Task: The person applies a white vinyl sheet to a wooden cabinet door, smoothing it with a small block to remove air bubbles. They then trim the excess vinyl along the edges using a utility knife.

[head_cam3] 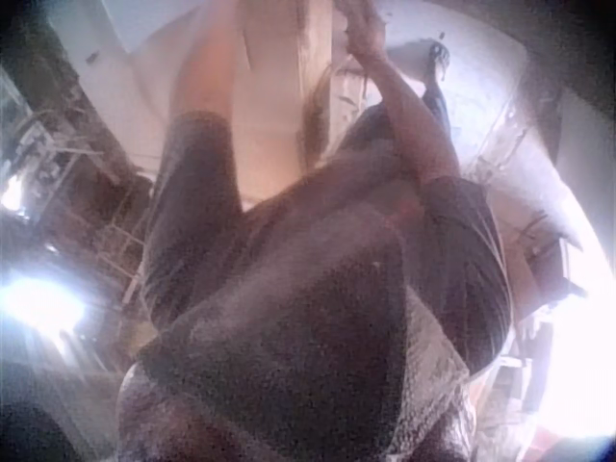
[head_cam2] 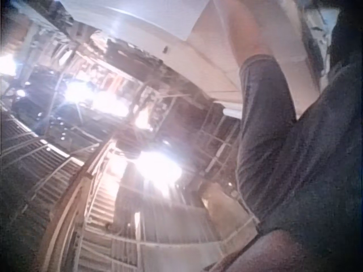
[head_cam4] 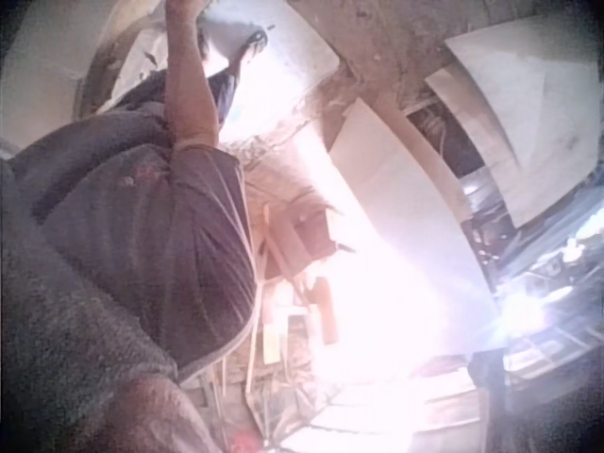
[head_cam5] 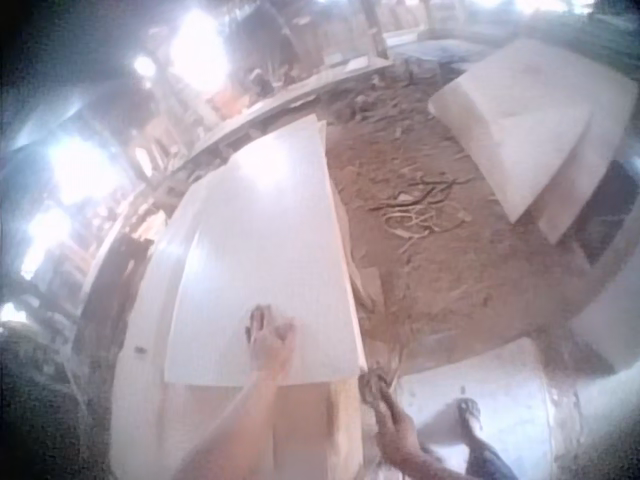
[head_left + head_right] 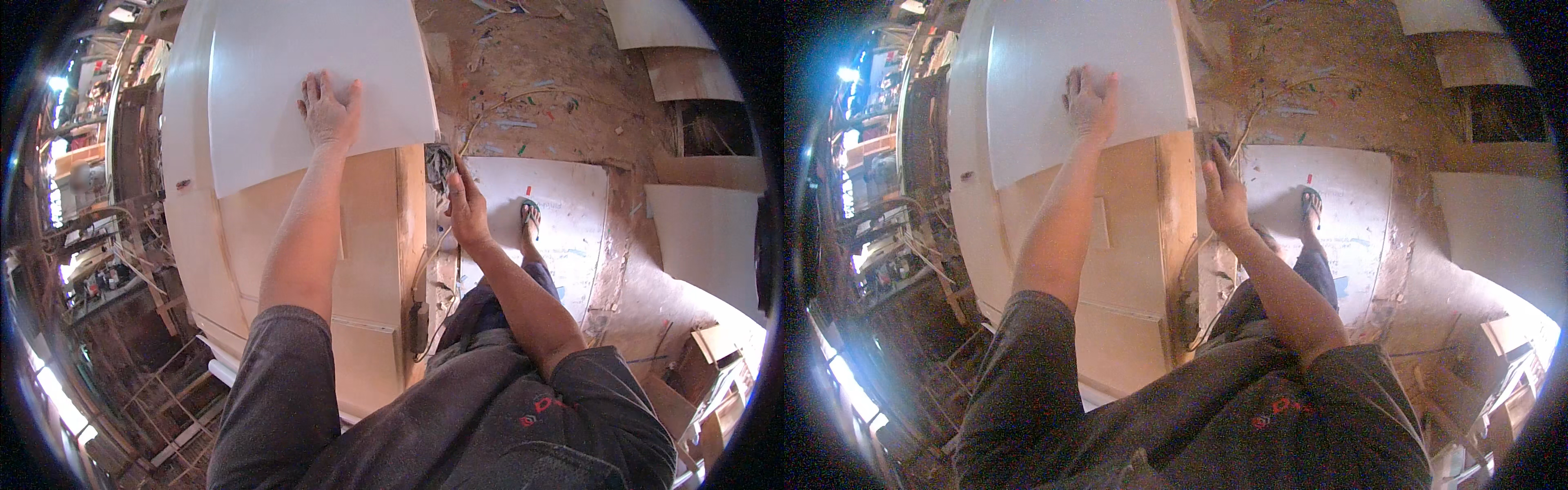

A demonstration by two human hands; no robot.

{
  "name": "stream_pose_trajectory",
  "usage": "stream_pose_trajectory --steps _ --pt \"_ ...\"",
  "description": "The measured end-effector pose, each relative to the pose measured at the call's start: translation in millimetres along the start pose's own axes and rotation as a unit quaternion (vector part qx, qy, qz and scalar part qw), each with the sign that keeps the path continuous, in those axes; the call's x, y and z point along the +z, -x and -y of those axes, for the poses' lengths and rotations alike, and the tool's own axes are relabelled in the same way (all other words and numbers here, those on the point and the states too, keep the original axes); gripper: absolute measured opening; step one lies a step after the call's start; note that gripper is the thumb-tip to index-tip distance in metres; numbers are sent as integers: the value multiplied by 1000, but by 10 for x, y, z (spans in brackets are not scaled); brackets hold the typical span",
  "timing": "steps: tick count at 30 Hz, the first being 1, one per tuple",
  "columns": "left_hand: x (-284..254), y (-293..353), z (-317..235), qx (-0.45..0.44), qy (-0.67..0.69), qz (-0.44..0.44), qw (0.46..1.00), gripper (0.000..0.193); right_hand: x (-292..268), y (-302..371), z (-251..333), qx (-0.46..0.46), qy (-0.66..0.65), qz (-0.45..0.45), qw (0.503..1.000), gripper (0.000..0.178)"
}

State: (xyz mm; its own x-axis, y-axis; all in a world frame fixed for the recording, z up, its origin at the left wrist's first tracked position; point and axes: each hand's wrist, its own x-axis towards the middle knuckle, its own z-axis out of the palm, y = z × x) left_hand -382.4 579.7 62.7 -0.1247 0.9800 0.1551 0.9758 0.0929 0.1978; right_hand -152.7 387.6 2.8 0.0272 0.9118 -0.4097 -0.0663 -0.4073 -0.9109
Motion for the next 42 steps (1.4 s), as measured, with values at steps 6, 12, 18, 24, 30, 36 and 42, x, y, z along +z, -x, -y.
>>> stream_pose_trajectory --steps 6,12,18,24,30,36,42 --pt "-8 -2 -1 1 -5 1 1000 88 -53 -44 13 -38 28 31 998 72" --pt "-6 6 -12 2 -9 -2 1000 89 -54 4 132 -65 34 38 997 73" --pt "9 -6 8 9 -4 -16 1000 90 -63 19 196 -68 41 43 996 71" --pt "27 4 4 9 -2 -20 1000 89 -59 49 153 -99 44 25 994 68" --pt "9 4 -16 17 3 -26 1000 87 1 25 214 -99 30 14 995 68" --pt "24 11 -11 17 -7 -31 999 87 21 69 343 -64 19 12 998 71" --pt "42 18 -8 36 11 -64 997 83 104 -71 349 -63 20 -20 998 68"
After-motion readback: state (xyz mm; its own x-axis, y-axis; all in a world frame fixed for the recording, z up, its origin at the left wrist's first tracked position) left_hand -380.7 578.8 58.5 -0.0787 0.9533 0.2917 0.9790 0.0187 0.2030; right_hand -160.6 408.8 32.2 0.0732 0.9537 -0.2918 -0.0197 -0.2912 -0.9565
